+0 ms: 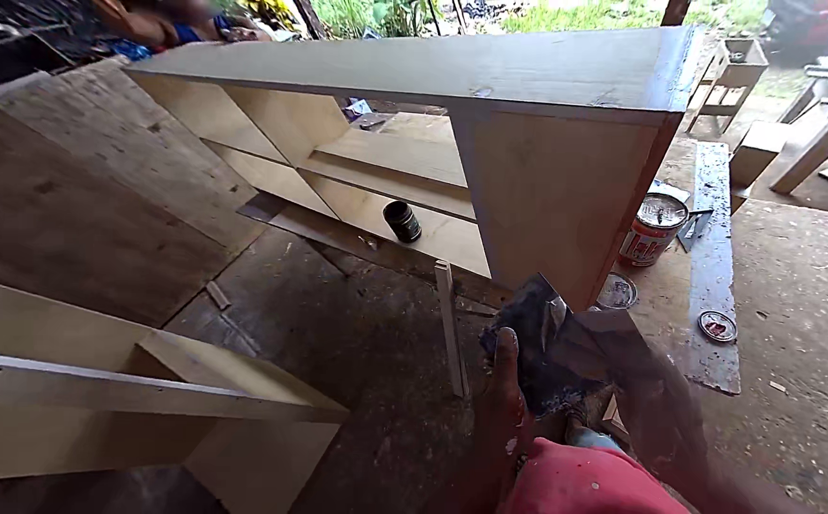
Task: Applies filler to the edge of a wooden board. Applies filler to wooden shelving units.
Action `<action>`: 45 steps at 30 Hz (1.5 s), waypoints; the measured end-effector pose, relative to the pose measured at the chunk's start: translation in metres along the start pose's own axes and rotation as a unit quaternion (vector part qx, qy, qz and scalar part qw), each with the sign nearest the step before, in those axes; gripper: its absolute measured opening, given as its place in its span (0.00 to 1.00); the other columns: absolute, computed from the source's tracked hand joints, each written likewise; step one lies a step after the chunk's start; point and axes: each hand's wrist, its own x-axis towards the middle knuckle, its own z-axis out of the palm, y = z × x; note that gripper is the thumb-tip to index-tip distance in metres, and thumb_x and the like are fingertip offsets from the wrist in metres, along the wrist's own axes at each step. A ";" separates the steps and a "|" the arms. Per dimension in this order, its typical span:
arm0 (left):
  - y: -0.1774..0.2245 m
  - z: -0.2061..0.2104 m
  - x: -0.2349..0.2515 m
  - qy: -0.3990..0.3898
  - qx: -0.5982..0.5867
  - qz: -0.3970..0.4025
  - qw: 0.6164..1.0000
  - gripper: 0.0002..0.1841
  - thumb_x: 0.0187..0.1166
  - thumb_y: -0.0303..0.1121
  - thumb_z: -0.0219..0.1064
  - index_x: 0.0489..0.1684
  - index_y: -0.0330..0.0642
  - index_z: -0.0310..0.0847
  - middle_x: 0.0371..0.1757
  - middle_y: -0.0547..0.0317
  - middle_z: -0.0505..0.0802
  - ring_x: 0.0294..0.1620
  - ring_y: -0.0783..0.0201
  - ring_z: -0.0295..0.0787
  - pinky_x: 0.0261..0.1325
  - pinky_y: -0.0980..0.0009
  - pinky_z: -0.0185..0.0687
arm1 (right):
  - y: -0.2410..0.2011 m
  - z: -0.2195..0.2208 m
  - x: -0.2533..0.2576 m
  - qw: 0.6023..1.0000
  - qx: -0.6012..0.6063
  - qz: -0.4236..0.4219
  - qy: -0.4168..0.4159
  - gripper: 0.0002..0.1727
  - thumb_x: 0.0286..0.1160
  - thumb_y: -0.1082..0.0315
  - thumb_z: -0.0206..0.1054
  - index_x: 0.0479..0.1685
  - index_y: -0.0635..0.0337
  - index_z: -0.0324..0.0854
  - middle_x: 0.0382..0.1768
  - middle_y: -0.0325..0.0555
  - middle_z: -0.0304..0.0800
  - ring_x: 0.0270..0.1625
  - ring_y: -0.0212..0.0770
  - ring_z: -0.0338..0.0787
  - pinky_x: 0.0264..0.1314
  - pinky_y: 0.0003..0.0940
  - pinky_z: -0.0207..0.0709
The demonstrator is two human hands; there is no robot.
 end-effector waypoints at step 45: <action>-0.016 -0.160 -0.054 0.058 -0.122 -0.107 0.985 0.25 0.84 0.52 0.63 0.66 0.40 0.81 0.54 0.49 0.95 0.55 0.58 0.94 0.60 0.58 0.91 | 0.175 -0.122 -0.131 0.690 0.110 0.713 0.052 0.27 0.89 0.50 0.57 0.79 0.55 0.70 0.61 0.60 0.89 0.57 0.59 0.92 0.54 0.62 0.88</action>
